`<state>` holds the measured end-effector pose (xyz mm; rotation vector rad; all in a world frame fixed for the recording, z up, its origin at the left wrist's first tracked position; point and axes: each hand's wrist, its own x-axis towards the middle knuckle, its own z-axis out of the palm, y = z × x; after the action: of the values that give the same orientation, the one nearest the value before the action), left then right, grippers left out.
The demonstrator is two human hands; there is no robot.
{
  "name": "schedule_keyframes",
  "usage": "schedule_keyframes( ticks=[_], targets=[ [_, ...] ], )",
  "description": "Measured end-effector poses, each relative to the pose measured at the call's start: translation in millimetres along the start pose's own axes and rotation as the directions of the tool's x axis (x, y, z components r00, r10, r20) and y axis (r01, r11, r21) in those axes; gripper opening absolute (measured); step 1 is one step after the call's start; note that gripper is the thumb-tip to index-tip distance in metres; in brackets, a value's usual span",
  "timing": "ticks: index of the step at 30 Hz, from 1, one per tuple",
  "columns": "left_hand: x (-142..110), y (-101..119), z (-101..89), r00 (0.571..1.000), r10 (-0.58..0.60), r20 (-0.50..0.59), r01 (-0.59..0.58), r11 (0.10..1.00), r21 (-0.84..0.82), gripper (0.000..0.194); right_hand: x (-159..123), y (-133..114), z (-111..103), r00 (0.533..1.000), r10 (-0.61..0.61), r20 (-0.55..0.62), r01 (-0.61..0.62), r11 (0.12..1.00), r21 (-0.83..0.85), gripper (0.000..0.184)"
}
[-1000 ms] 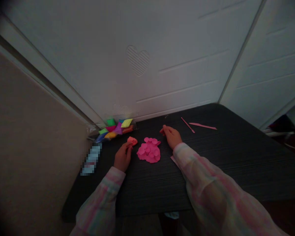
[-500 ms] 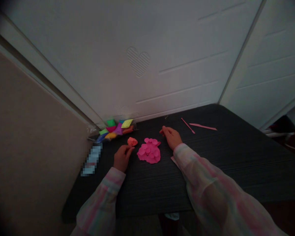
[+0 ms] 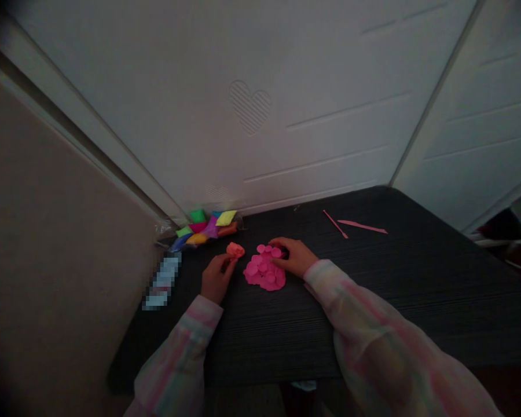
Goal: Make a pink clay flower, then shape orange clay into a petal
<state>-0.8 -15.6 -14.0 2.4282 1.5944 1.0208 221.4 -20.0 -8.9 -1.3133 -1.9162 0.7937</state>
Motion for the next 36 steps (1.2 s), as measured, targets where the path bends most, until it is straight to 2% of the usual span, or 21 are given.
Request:
schedule_keyframes(
  ticks=[12,18,28,30,36],
  targets=[
    [-0.3,0.5,0.2,1.0,-0.013,-0.001,0.013,1.0,0.002,0.013,0.0,0.4,-1.6,0.999,0.046,-0.022,-0.045,0.998,0.049,0.028],
    [0.0,-0.8,1.1,0.998,-0.064,0.009,0.065,0.996,-0.055,0.018,1.0,-0.5,-1.2,0.993,0.093,-0.071,-0.084,0.989,0.119,0.026],
    [-0.7,-3.6,2.1,0.998,-0.058,-0.007,0.057,0.997,-0.056,0.019,4.8,8.9,-0.8,0.969,0.165,-0.184,-0.14,0.98,0.145,0.028],
    [-0.6,-3.4,0.6,0.999,-0.036,0.013,0.037,0.997,-0.061,0.018,5.2,9.8,-0.7,0.966,0.174,-0.193,-0.147,0.978,0.148,0.028],
    [-1.8,1.8,-5.9,0.983,0.064,0.172,-0.053,0.996,-0.068,0.022,5.2,10.4,-0.5,0.961,0.177,-0.214,-0.145,0.977,0.156,0.027]
  ],
)
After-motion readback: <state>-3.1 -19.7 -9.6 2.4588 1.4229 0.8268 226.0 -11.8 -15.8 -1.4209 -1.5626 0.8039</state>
